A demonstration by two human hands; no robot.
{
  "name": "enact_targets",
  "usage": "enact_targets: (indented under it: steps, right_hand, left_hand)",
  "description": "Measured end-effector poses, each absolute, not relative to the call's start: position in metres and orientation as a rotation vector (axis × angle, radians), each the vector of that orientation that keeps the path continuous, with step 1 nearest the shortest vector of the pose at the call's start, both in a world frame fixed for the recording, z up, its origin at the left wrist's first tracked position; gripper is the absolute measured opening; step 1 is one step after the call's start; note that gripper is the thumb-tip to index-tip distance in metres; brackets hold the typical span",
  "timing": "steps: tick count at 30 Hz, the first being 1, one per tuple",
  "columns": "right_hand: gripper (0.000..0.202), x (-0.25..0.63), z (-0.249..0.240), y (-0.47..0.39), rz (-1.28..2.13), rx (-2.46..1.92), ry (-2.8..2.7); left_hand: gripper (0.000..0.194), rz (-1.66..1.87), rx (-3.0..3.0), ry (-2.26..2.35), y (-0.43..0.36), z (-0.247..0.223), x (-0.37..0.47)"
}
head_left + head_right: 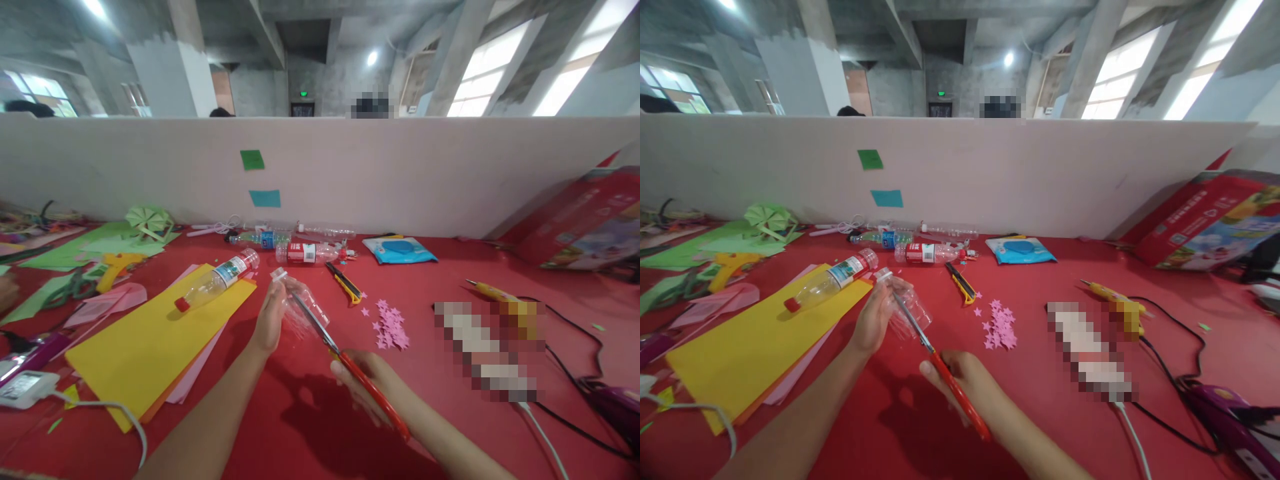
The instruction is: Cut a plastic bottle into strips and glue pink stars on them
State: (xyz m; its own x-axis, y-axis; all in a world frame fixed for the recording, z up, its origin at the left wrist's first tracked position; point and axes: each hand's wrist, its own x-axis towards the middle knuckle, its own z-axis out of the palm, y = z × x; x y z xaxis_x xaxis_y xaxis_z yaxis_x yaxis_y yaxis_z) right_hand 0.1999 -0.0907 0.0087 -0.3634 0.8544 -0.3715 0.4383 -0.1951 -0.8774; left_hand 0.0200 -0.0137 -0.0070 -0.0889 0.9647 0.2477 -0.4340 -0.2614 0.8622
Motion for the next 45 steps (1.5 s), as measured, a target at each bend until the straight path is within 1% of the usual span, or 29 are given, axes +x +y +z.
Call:
enact_targets:
  steps: [9, 14, 18, 22, 32, 37, 40, 45]
  right_hand:
    - [0.05, 0.2, 0.005, -0.091, 1.615, -1.437, -1.655]
    - [0.045, 0.198, 0.006, -0.092, 1.642, -1.463, -1.633]
    - [0.041, 0.198, 0.007, -0.094, 1.628, -1.523, -1.633]
    - [0.042, 0.199, 0.005, -0.094, 1.643, -1.486, -1.619]
    - [0.048, 0.202, 0.008, -0.092, 1.609, -1.47, -1.659]
    - [0.05, 0.206, 0.002, -0.091, 1.632, -1.36, -1.663]
    - [0.052, 0.207, 0.0, -0.09, 1.639, -1.38, -1.659]
    - [0.049, 0.204, 0.002, -0.091, 1.64, -1.405, -1.647]
  left_hand:
    - [0.032, 1.549, 0.908, 0.894, -0.015, -0.019, 0.021]
    - [0.032, 1.54, 0.863, 0.918, -0.013, -0.025, 0.02]
    - [0.027, 1.566, 0.806, 0.916, -0.012, -0.027, 0.02]
    - [0.023, 1.572, 0.816, 0.848, -0.013, -0.025, 0.02]
    - [0.026, 1.572, 0.869, 0.796, -0.014, -0.019, 0.019]
    - [0.026, 1.518, 1.019, 0.797, -0.019, -0.019, 0.022]
    - [0.029, 1.504, 1.087, 0.791, -0.021, -0.02, 0.024]
    - [0.031, 1.487, 1.088, 0.817, -0.021, -0.02, 0.025]
